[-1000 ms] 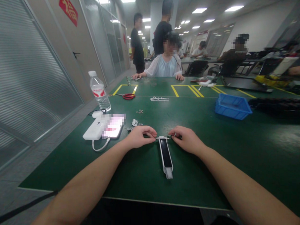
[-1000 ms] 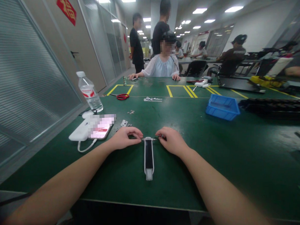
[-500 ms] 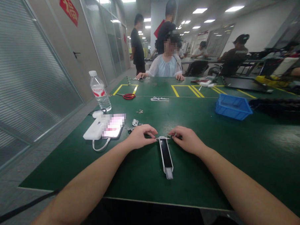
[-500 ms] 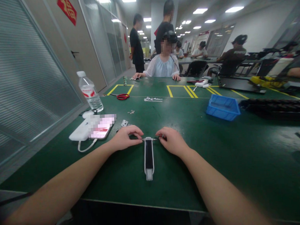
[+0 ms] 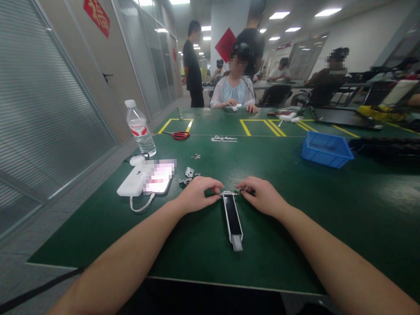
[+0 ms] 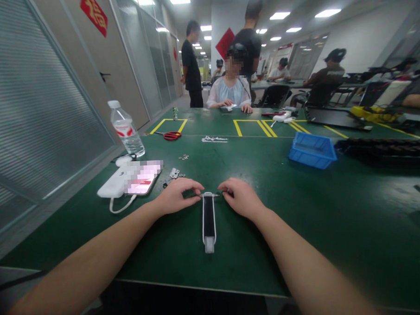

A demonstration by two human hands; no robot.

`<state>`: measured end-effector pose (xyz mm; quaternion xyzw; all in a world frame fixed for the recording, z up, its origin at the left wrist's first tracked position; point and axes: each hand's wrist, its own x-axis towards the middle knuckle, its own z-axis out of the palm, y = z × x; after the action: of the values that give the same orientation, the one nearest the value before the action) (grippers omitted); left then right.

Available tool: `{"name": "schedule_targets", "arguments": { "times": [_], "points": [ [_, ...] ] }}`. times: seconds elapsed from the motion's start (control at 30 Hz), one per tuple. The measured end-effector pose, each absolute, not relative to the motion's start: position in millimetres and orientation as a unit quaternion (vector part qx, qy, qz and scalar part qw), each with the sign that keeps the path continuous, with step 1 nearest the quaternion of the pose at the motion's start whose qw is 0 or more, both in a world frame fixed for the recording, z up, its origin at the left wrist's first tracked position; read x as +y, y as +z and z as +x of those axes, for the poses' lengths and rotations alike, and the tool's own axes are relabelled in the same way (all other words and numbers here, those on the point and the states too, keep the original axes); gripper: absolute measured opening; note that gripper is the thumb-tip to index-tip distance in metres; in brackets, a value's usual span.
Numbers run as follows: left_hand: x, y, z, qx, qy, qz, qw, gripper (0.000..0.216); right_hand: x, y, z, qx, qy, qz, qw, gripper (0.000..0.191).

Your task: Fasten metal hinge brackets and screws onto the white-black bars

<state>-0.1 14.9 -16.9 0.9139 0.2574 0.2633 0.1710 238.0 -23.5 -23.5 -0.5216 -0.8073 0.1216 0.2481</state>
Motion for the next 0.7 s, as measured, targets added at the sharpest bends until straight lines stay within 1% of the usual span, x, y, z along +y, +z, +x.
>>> {"name": "schedule_targets", "arguments": {
  "times": [0.3,0.5,0.7],
  "points": [
    [10,-13,5,0.265,0.231,0.927,0.135,0.020,-21,-27,238,-0.807,0.115,-0.520,0.254,0.023],
    [10,-14,3,0.272,0.213,0.932,0.109,0.021,-22,-23,242,-0.794,0.121,-0.534,0.263,0.020],
    [9,-13,0,0.291,0.205,0.931,0.076,0.020,-23,-16,248,-0.781,0.103,-0.577,0.217,0.019]
  ]
}}
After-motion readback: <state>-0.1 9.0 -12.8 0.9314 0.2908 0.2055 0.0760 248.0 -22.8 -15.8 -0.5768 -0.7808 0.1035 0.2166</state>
